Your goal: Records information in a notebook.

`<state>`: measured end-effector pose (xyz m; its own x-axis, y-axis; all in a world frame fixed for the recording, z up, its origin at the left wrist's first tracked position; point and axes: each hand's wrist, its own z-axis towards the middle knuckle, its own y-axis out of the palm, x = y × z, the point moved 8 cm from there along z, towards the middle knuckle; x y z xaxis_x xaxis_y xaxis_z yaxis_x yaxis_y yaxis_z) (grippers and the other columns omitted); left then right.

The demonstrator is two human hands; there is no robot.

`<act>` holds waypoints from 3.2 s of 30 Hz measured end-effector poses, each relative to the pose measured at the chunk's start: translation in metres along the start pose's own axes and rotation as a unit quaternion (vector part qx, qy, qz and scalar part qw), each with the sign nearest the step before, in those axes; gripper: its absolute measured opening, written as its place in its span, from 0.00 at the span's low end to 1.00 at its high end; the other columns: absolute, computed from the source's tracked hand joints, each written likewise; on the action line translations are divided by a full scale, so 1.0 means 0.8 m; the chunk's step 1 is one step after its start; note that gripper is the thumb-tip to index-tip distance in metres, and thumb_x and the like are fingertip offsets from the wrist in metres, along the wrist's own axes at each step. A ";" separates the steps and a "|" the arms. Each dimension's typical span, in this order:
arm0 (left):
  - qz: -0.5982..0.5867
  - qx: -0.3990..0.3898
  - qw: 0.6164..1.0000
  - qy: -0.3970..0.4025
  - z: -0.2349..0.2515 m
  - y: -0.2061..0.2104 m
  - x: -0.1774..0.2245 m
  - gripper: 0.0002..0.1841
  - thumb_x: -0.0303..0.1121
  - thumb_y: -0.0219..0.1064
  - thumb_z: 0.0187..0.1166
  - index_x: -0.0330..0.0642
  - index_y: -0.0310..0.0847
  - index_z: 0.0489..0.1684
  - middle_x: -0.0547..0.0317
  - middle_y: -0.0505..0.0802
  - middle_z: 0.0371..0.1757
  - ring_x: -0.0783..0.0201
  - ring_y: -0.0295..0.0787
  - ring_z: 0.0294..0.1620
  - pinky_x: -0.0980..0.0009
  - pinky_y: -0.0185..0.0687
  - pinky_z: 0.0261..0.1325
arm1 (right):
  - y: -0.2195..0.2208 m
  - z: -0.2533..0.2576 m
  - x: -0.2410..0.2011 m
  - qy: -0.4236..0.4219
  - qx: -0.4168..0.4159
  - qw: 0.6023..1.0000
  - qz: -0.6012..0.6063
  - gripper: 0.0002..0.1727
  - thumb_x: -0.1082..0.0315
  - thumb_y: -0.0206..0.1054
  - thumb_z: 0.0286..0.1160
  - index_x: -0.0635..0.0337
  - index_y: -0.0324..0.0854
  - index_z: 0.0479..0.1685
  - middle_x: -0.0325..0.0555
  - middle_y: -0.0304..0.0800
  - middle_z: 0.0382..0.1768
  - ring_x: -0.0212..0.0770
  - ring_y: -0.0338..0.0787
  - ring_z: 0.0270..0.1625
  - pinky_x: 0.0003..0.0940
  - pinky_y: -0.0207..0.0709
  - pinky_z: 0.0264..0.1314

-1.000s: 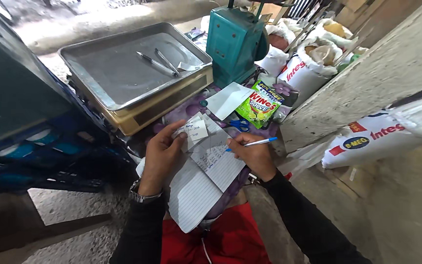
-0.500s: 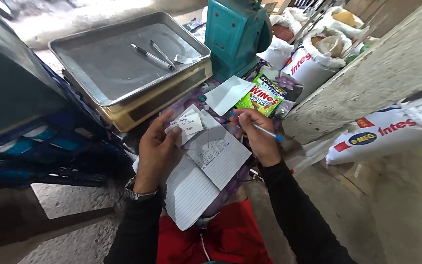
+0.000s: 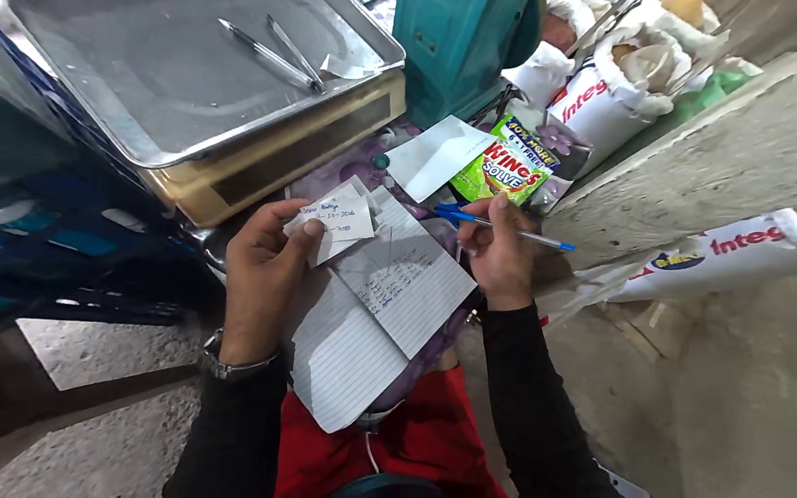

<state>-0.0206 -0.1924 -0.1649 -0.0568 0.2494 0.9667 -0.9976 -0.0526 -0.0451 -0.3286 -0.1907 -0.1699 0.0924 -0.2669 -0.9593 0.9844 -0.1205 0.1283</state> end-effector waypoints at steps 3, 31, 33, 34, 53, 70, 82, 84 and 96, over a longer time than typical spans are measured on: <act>0.025 0.009 1.000 -0.003 -0.001 -0.002 -0.001 0.12 0.39 0.73 0.80 0.50 0.85 0.56 0.63 0.91 0.31 0.69 0.81 0.20 0.73 0.82 0.23 | -0.005 0.000 0.003 0.019 0.010 0.999 0.037 0.28 0.39 0.46 0.92 0.48 0.86 0.52 0.35 0.82 0.22 0.26 0.76 0.17 0.19 0.72 0.19; 0.280 -0.116 0.944 0.130 -0.002 0.040 0.010 0.15 0.39 0.75 0.75 0.55 0.88 0.59 0.66 0.89 0.62 0.63 0.83 0.66 0.49 0.80 0.70 | -0.005 0.003 0.002 0.016 0.029 0.998 0.049 0.25 0.40 0.54 0.89 0.48 0.87 0.51 0.36 0.83 0.24 0.28 0.79 0.20 0.21 0.75 0.23; 0.295 -0.090 0.945 0.107 -0.002 0.034 0.007 0.11 0.40 0.74 0.78 0.54 0.90 0.55 0.66 0.92 0.56 0.66 0.88 0.57 0.53 0.86 0.62 | -0.005 0.004 0.004 0.019 0.030 0.998 0.057 0.24 0.40 0.54 0.89 0.49 0.87 0.52 0.36 0.83 0.24 0.28 0.79 0.20 0.21 0.76 0.23; 0.295 -0.068 0.948 0.094 -0.002 0.028 0.005 0.11 0.40 0.74 0.79 0.53 0.90 0.55 0.65 0.93 0.53 0.68 0.91 0.50 0.58 0.90 0.55 | -0.006 0.004 0.004 0.019 0.030 0.998 0.058 0.24 0.41 0.54 0.89 0.49 0.87 0.52 0.36 0.83 0.24 0.28 0.79 0.20 0.21 0.76 0.23; 0.022 0.069 0.997 0.015 -0.001 -0.016 -0.005 0.11 0.35 0.71 0.82 0.47 0.86 0.59 0.61 0.95 0.43 0.67 0.92 0.39 0.66 0.91 0.46 | -0.005 0.006 0.001 0.008 0.025 0.998 0.051 0.23 0.45 0.53 0.91 0.51 0.87 0.50 0.36 0.86 0.27 0.27 0.82 0.23 0.21 0.79 0.26; 0.003 0.082 0.997 0.003 -0.005 -0.018 -0.004 0.18 0.36 0.69 0.84 0.52 0.79 0.71 0.60 0.93 0.40 0.67 0.89 0.32 0.69 0.89 0.37 | -0.005 0.011 0.004 0.012 0.028 0.998 0.054 0.21 0.47 0.53 0.92 0.50 0.87 0.48 0.35 0.86 0.28 0.28 0.82 0.24 0.23 0.80 0.28; 0.029 0.079 0.996 0.004 -0.005 -0.018 -0.002 0.12 0.40 0.64 0.88 0.51 0.83 0.64 0.61 0.92 0.37 0.67 0.88 0.31 0.69 0.87 0.35 | -0.005 0.014 0.005 0.010 0.036 0.998 0.045 0.22 0.47 0.53 0.92 0.51 0.87 0.47 0.35 0.87 0.26 0.28 0.83 0.24 0.23 0.81 0.28; 0.029 0.076 0.997 0.009 -0.004 -0.018 -0.002 0.13 0.40 0.64 0.88 0.51 0.83 0.64 0.61 0.92 0.38 0.67 0.88 0.32 0.68 0.87 0.36 | -0.005 0.013 0.004 0.014 0.037 0.998 0.044 0.21 0.48 0.53 0.92 0.51 0.87 0.47 0.35 0.87 0.27 0.28 0.83 0.24 0.23 0.81 0.28; 0.033 0.073 0.997 -0.005 -0.007 -0.018 -0.003 0.12 0.40 0.65 0.87 0.52 0.83 0.63 0.60 0.92 0.36 0.67 0.87 0.29 0.70 0.85 0.33 | -0.004 0.013 0.003 0.004 0.032 0.998 0.052 0.22 0.48 0.53 0.92 0.52 0.87 0.47 0.36 0.87 0.26 0.29 0.83 0.23 0.23 0.80 0.27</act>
<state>-0.0064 -0.1868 -0.1681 -0.1216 0.2304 0.9655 -0.9751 -0.2093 -0.0729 -0.3331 -0.2012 -0.1703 0.1941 -0.2733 -0.9422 0.9579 -0.1542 0.2420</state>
